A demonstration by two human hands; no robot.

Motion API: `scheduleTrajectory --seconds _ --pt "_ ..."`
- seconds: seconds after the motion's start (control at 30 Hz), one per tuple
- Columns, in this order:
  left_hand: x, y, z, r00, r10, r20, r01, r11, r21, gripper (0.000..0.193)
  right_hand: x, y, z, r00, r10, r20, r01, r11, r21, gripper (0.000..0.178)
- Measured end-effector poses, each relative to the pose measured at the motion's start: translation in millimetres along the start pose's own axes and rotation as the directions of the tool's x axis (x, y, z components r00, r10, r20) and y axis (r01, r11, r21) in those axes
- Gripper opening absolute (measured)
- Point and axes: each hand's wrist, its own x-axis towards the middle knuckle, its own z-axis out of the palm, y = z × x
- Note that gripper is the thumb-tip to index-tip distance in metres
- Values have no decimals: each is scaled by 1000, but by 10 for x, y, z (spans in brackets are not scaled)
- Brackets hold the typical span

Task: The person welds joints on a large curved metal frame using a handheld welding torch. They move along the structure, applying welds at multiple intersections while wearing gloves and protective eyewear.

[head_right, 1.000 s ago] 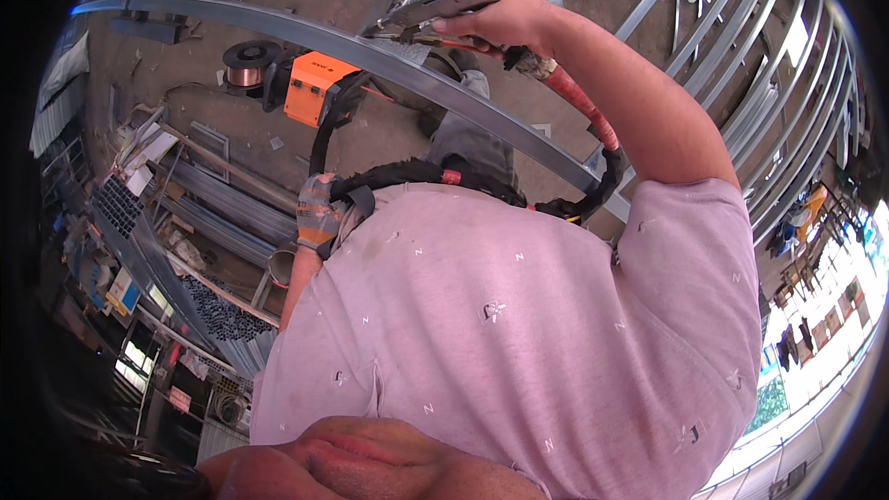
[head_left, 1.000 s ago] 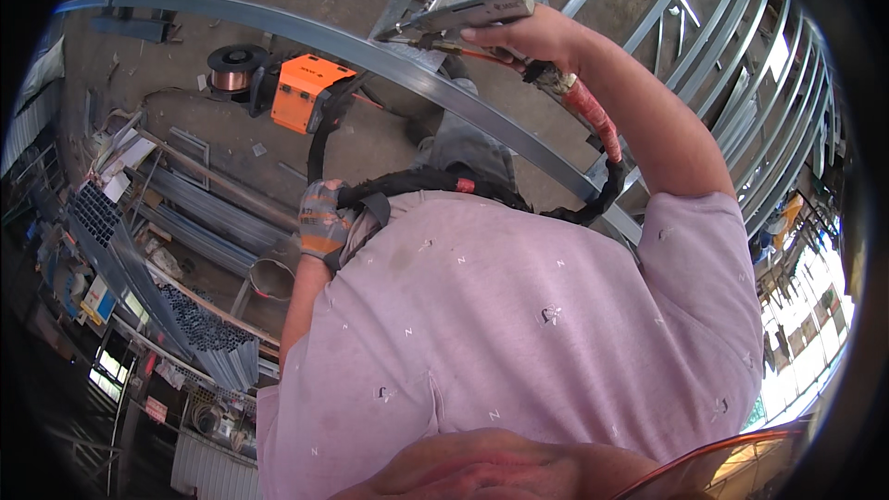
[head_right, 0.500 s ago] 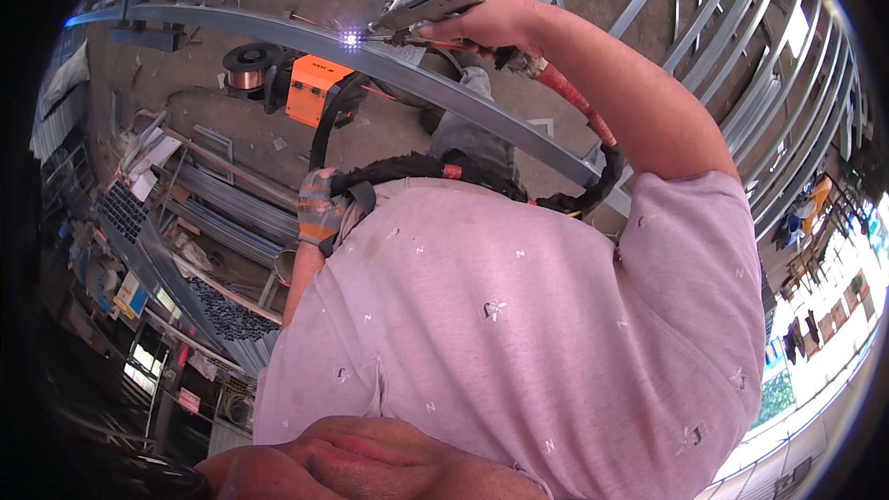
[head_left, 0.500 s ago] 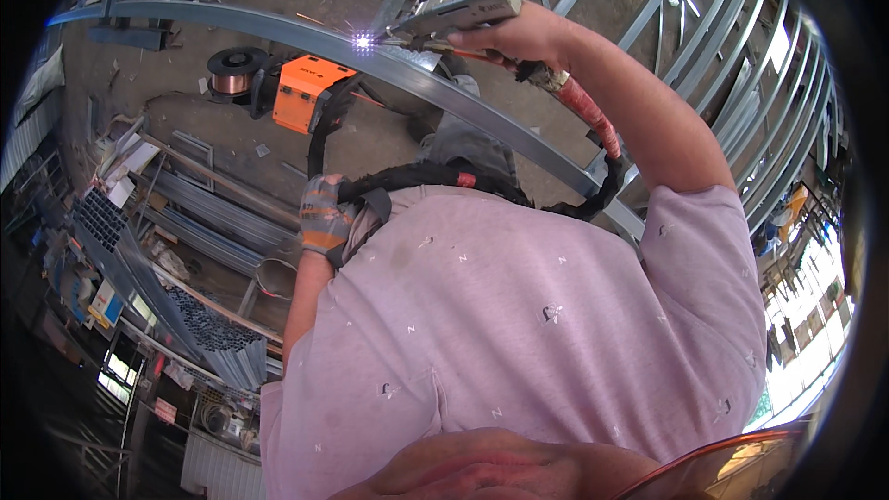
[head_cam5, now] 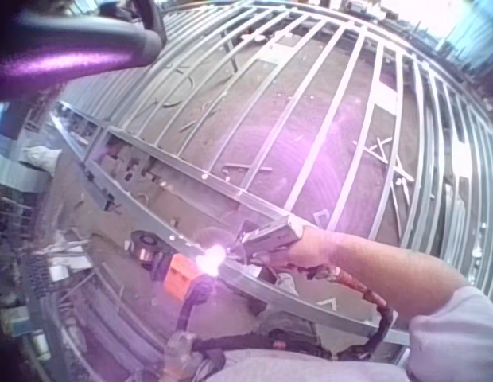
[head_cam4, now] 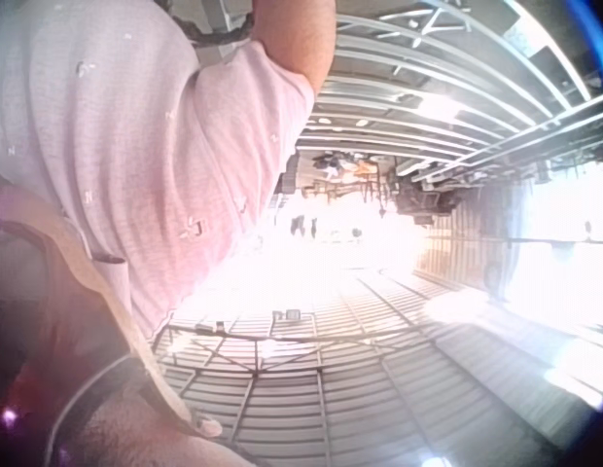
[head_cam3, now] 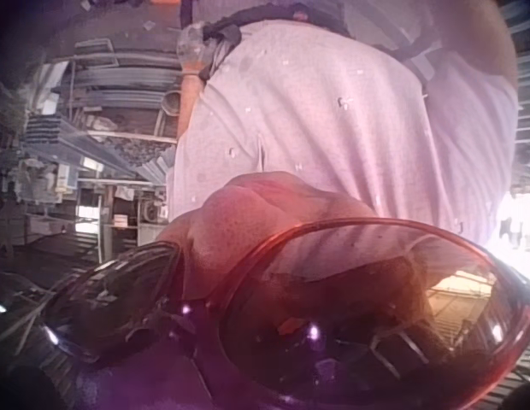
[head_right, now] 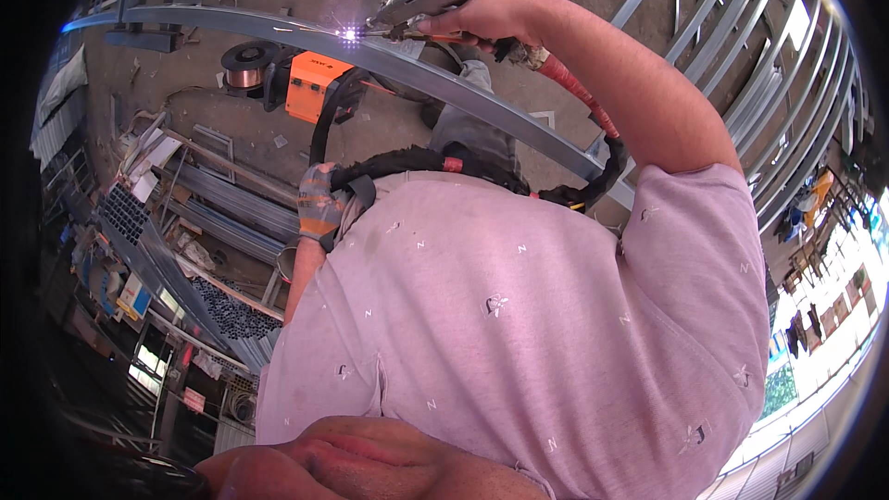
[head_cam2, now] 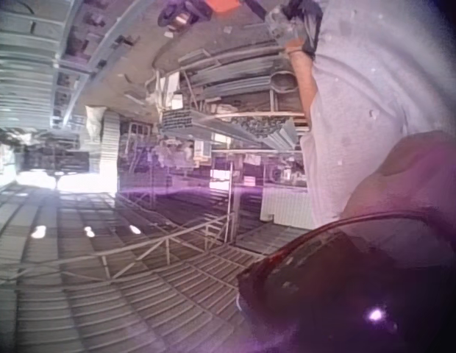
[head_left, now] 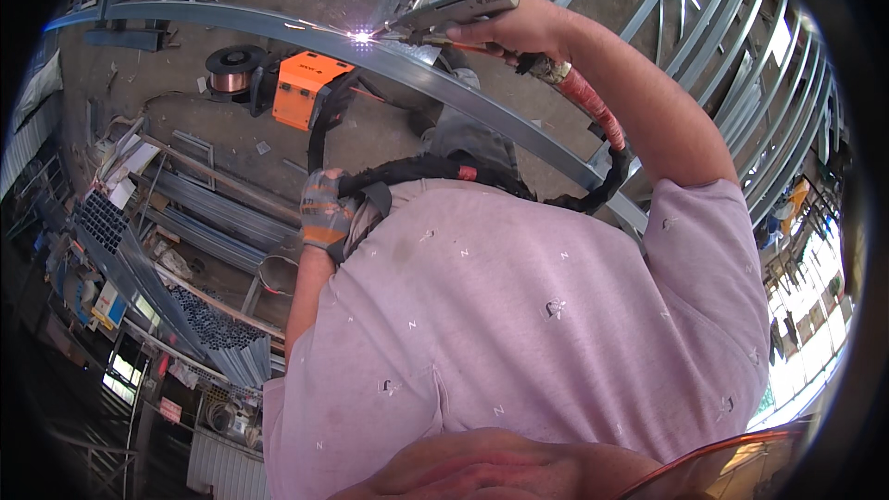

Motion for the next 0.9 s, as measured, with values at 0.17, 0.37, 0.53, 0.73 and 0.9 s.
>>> scheduleTrajectory --seconds 0.17,0.37,0.53,0.73,0.9 --pt "50 61 -31 1000 -1 12 1 1000 3 45 34 71 -20 1000 -4 31 5 1000 -10 27" --pt "49 9 -21 1000 14 12 -15 1000 25 43 58 90 -44 998 7 63 -5 1000 -31 27" --pt "75 23 -62 1000 8 31 -8 1000 20 42 31 78 -39 998 -12 62 12 1000 -4 22" --pt "86 -12 -49 999 34 31 -35 998 44 44 -2 70 -43 998 14 56 -13 1000 -11 22" --pt "82 2 -41 999 45 16 -46 998 50 45 -23 66 -47 999 14 47 -13 1000 -27 22"
